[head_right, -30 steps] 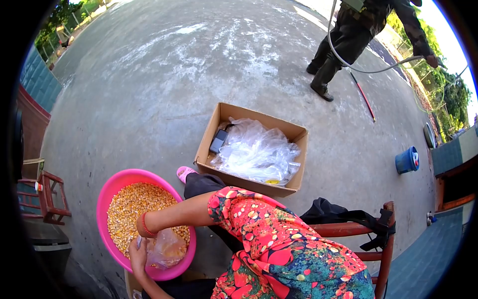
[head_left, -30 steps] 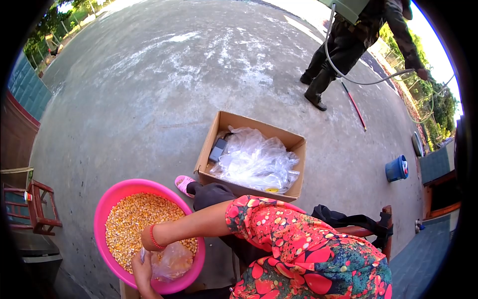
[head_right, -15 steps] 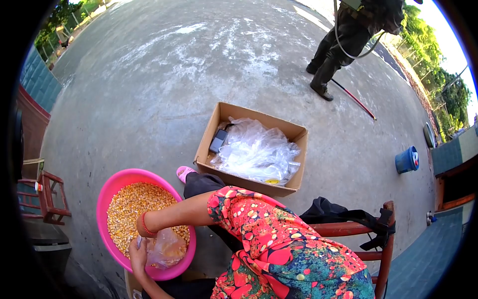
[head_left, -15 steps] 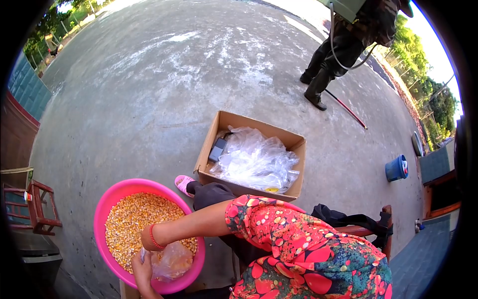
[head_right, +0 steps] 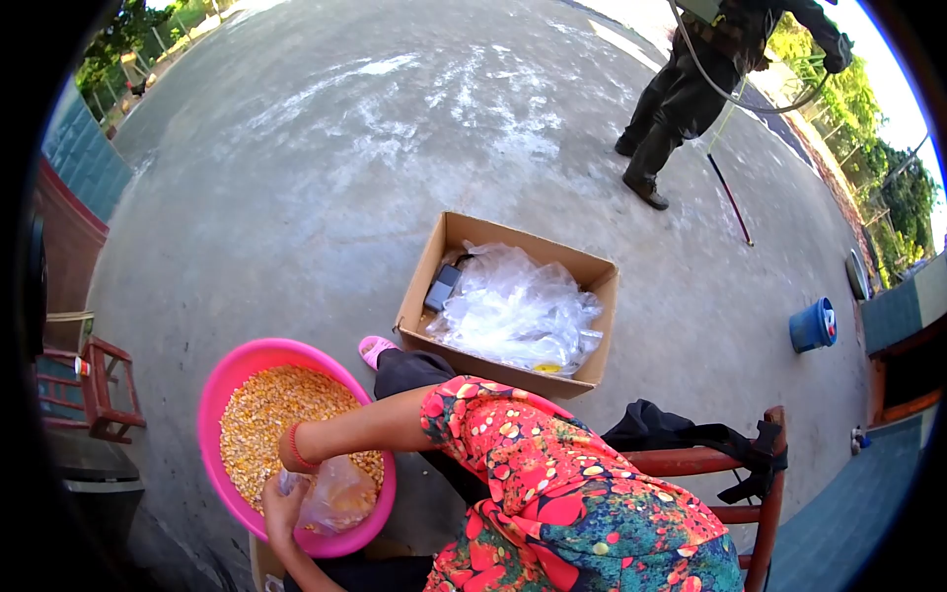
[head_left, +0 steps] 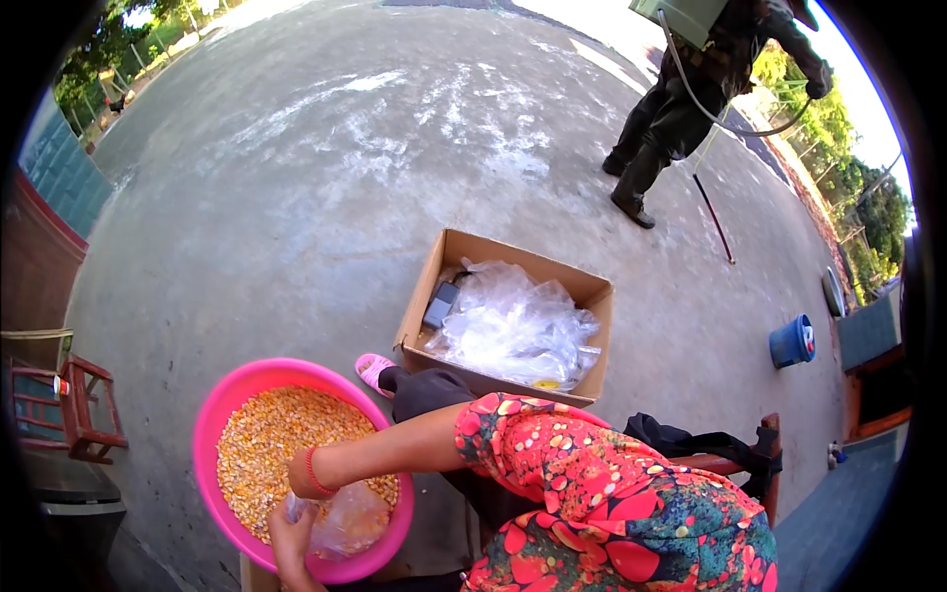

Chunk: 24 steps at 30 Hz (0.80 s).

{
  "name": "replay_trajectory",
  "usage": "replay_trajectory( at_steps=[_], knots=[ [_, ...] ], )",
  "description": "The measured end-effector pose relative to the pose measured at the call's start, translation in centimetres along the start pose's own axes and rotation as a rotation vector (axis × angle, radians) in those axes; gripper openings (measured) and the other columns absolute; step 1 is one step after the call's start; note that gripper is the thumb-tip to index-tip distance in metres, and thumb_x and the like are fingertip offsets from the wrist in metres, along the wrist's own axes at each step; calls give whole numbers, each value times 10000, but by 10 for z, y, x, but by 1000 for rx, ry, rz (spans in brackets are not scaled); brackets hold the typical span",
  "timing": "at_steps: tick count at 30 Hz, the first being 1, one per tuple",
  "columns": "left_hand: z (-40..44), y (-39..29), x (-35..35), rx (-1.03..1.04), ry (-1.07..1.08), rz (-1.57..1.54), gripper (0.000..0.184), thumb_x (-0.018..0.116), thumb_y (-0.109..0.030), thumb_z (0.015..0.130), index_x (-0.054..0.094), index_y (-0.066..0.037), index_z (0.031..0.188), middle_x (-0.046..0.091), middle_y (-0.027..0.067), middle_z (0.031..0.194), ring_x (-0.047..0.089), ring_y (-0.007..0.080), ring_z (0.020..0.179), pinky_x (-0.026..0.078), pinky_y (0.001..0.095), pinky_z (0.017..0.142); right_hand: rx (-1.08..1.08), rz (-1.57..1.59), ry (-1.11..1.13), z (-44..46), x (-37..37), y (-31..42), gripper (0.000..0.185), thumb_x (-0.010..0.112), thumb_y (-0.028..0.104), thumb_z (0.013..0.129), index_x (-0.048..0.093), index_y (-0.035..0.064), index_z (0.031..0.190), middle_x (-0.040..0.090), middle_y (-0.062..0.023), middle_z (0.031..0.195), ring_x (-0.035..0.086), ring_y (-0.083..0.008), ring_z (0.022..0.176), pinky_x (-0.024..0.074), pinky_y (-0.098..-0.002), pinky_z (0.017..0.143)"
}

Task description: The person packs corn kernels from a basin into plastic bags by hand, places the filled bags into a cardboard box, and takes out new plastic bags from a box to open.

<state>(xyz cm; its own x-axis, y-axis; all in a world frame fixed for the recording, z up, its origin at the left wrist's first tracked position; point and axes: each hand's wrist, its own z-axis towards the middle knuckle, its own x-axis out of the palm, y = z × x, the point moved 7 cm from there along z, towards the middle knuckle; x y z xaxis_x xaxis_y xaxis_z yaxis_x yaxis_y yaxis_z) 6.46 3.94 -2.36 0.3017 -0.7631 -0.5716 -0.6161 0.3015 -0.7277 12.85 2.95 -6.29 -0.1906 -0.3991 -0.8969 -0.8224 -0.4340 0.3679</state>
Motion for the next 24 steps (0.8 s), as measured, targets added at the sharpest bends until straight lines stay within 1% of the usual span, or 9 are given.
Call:
replay_trajectory(
  at_steps=[7, 9, 12, 14, 15, 17, 18, 22, 24],
  knots=[
    [6, 24, 0, -31, 0, 72, 155, 544, -99, 821, 605, 43, 835, 524, 26, 605, 449, 90, 569, 389, 293, 517, -12, -42, 17, -8, -7, 6, 166, 650, 192, 675, 694, 56, 759, 657, -150, 827, 635, -293, 785, 499, -382, 667],
    [7, 31, -2, -43, -8, 98, 225, 513, -161, 864, 593, 14, 746, 499, 14, 548, 449, 84, 503, 361, 269, 466, -23, -46, 23, -7, -7, 7, 163, 650, 190, 674, 693, 56, 757, 657, -151, 826, 634, -295, 786, 499, -382, 669],
    [8, 32, -2, -25, -50, 103, 244, 502, -173, 872, 573, 7, 724, 467, 2, 530, 428, 82, 488, 346, 271, 451, -4, -43, -5, -2, -2, 4, 164, 650, 188, 674, 694, 58, 764, 657, -152, 834, 634, -297, 788, 499, -382, 672],
    [8, 30, -2, -24, -46, 101, 243, 504, -173, 873, 567, 7, 721, 465, 1, 534, 425, 83, 486, 344, 273, 449, 47, -38, 19, 5, 4, 0, 282, 730, 212, 563, 700, 66, 802, 661, -141, 853, 631, -277, 815, 495, -371, 714],
    [8, 29, -3, -22, -43, 100, 243, 505, -173, 873, 561, 7, 718, 464, 0, 537, 423, 84, 484, 343, 276, 446, 46, -36, 19, 4, 2, 1, 282, 730, 212, 563, 700, 66, 802, 661, -141, 853, 631, -277, 815, 495, -371, 714],
    [7, 29, -3, -43, -43, 92, 223, 496, -146, 866, 568, 32, 752, 485, 35, 554, 433, 96, 523, 364, 306, 481, -15, -57, 26, -1, -1, 5, 155, 638, 170, 682, 694, 64, 780, 657, -150, 840, 635, -293, 789, 499, -381, 672],
    [7, 30, -3, -62, -44, 84, 210, 487, -119, 860, 574, 58, 786, 506, 69, 571, 444, 108, 561, 385, 336, 515, -15, -56, 25, 0, -1, 6, 155, 638, 170, 682, 694, 64, 780, 657, -150, 840, 635, -293, 789, 499, -381, 672],
    [5, 20, -3, -52, -53, 59, 185, 516, -113, 839, 581, 54, 791, 524, 73, 584, 455, 105, 566, 393, 330, 524, 1, -44, 17, -1, -1, 4, 156, 633, 177, 688, 695, 66, 778, 658, -149, 837, 636, -292, 783, 498, -381, 664],
    [2, 7, -4, -15, -54, 54, 136, 562, -108, 803, 571, 8, 732, 507, 8, 585, 458, 87, 529, 376, 276, 484, 9, -32, 15, -4, -2, 4, 157, 632, 181, 690, 694, 64, 776, 657, -150, 836, 635, -293, 781, 498, -382, 661]
  ],
)
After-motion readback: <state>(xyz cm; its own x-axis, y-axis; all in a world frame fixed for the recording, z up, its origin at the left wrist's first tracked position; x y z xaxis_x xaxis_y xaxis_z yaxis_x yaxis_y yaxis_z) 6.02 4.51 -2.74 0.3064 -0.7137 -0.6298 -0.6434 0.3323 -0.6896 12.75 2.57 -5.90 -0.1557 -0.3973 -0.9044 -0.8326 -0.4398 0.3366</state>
